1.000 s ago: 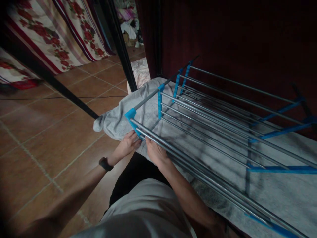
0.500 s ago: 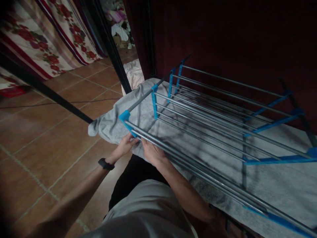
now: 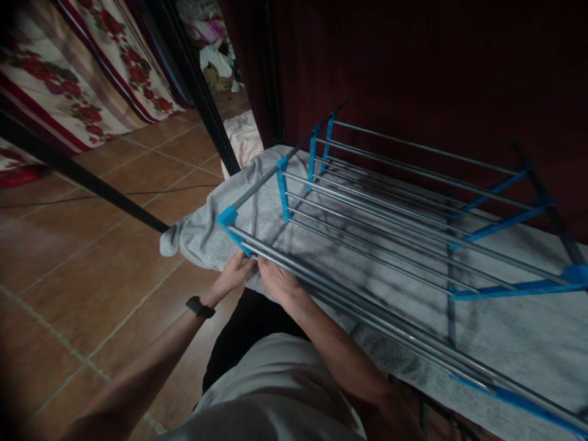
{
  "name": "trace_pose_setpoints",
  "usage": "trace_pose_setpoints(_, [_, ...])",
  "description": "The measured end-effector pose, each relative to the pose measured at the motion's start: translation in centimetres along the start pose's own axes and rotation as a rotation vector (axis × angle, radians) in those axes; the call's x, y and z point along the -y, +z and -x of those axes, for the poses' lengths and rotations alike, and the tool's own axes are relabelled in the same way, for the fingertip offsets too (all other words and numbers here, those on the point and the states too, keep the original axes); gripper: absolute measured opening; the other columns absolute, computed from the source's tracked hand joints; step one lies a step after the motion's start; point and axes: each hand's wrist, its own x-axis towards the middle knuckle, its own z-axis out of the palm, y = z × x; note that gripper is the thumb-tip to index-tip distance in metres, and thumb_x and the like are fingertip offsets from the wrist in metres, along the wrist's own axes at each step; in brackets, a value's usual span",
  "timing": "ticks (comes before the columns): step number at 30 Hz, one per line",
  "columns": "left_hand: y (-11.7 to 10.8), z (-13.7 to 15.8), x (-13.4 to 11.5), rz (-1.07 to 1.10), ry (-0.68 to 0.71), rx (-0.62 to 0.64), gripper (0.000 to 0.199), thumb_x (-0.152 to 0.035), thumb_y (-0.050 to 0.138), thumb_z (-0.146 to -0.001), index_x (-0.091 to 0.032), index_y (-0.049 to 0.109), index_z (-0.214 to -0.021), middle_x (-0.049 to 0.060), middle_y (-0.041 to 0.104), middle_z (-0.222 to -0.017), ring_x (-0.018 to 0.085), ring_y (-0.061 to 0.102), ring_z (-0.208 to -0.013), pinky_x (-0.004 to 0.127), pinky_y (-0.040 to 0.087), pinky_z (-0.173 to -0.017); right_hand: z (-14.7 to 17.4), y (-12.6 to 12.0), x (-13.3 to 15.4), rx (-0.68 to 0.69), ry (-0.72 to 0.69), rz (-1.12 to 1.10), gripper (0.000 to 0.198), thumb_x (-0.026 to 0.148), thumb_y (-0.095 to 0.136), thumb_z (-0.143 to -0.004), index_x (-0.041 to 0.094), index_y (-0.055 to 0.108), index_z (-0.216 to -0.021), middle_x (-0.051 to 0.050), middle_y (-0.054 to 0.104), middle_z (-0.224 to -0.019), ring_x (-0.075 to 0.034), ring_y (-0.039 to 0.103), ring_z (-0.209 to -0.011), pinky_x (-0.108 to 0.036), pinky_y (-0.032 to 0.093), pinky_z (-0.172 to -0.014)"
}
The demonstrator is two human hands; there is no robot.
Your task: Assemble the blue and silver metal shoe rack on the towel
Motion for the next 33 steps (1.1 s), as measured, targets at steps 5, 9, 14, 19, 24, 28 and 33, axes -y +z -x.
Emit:
trace_pose_setpoints(5, [0.1, 0.0, -0.4, -0.031, 0.001, -0.021, 0.008, -0.027, 0.049, -0.084, -0.021, 0.05, -0.087, 0.0, 0.059, -0.08, 0.016, 0.056, -0.075, 0.031, 0.05, -0.072, -0.3, 0.3, 0.1, -0.028, -0.028, 0.01, 0.039, 0.017, 0.031, -0.1, 0.016, 0.053, -0.131, -0.013, 0.066, -0.121, -0.022, 0.065, -0.102, -0.031, 0.048, -0.091])
trace_pose_setpoints(9, [0.3, 0.0, -0.3, -0.029, 0.028, -0.037, 0.008, -0.026, 0.047, -0.083, -0.021, 0.049, -0.089, 0.001, 0.058, -0.082, 0.016, 0.056, -0.076, 0.031, 0.05, -0.073, -0.4, 0.3, -0.1, -0.024, -0.024, -0.017, 0.039, 0.018, 0.03, -0.1, 0.016, 0.053, -0.131, -0.011, 0.067, -0.119, -0.021, 0.066, -0.102, -0.031, 0.048, -0.09])
trace_pose_setpoints(14, [0.6, 0.1, 0.0, -0.034, 0.054, -0.049, 0.009, -0.026, 0.046, -0.085, -0.021, 0.048, -0.092, 0.001, 0.056, -0.083, 0.016, 0.056, -0.076, 0.031, 0.051, -0.074, -0.5, 0.2, -0.4, -0.017, -0.054, -0.065, 0.04, 0.018, 0.03, -0.1, 0.016, 0.054, -0.133, -0.011, 0.067, -0.121, -0.021, 0.064, -0.108, -0.032, 0.046, -0.096])
trace_pose_setpoints(19, [0.9, 0.1, 0.0, -0.032, 0.057, -0.074, 0.014, -0.026, 0.045, -0.087, -0.02, 0.048, -0.099, 0.002, 0.059, -0.086, 0.017, 0.058, -0.08, 0.034, 0.051, -0.079, -0.7, 0.3, 0.0, -0.042, -0.038, -0.021, 0.039, 0.021, 0.03, -0.101, 0.016, 0.055, -0.13, -0.012, 0.066, -0.121, -0.023, 0.063, -0.107, -0.033, 0.046, -0.096])
trace_pose_setpoints(24, [0.8, 0.3, -0.1, -0.031, -0.004, -0.061, 0.016, -0.032, 0.047, -0.089, -0.02, 0.049, -0.099, 0.001, 0.06, -0.081, 0.017, 0.058, -0.073, 0.033, 0.05, -0.073, -1.4, 1.1, 1.1, -0.018, -0.013, 0.052, 0.042, 0.01, 0.024, -0.097, 0.01, 0.056, -0.124, -0.016, 0.068, -0.112, -0.024, 0.066, -0.099, -0.034, 0.049, -0.089])
trace_pose_setpoints(28, [0.8, 0.5, -0.3, -0.035, -0.01, -0.057, 0.021, -0.036, 0.045, -0.092, -0.019, 0.049, -0.102, 0.003, 0.062, -0.084, 0.018, 0.06, -0.077, 0.034, 0.051, -0.075, -1.7, 1.4, 1.2, -0.008, -0.05, 0.077, 0.039, 0.007, 0.027, -0.095, 0.009, 0.056, -0.121, -0.016, 0.068, -0.109, -0.023, 0.066, -0.094, -0.033, 0.051, -0.083])
trace_pose_setpoints(33, [1.1, 0.6, -0.4, -0.001, 0.016, -0.053, 0.024, -0.036, 0.044, -0.094, -0.018, 0.049, -0.11, 0.005, 0.063, -0.092, 0.018, 0.06, -0.083, 0.035, 0.051, -0.08, -1.9, 0.8, 0.5, -0.007, -0.085, 0.056, 0.038, 0.007, 0.031, -0.094, 0.011, 0.056, -0.122, -0.014, 0.069, -0.108, -0.022, 0.067, -0.091, -0.032, 0.05, -0.084])
